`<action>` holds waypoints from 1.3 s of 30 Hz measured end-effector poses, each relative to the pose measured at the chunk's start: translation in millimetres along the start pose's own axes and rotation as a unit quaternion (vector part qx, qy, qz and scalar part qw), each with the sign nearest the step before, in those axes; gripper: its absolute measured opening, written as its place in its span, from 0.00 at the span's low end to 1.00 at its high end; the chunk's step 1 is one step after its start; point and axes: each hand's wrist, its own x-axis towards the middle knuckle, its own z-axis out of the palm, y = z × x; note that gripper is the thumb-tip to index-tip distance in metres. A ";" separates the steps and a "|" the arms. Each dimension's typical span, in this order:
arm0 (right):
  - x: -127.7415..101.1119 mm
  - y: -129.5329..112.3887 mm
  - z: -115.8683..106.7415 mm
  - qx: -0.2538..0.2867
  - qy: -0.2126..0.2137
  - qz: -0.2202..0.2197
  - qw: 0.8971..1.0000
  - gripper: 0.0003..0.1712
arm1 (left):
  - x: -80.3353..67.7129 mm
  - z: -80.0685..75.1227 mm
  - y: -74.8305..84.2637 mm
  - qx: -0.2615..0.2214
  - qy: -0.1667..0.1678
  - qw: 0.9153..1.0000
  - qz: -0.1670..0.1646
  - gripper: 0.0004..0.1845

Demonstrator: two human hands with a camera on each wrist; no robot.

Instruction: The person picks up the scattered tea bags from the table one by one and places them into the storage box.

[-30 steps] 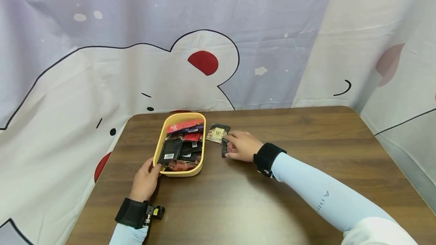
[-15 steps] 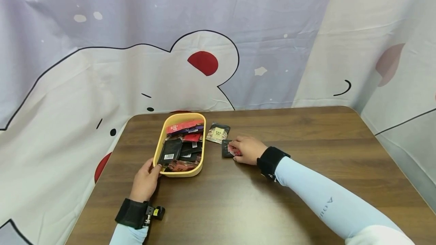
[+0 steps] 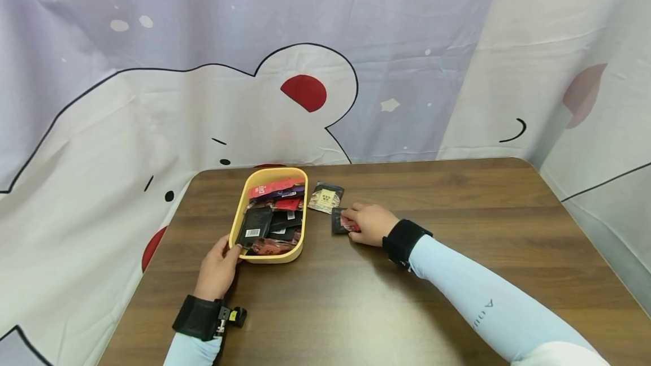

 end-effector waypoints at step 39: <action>79.8 -77.9 -58.1 0.075 0.085 -0.061 0.992 0.20 | 0.2 -1.3 1.3 0.007 -0.004 1.000 -0.003 0.26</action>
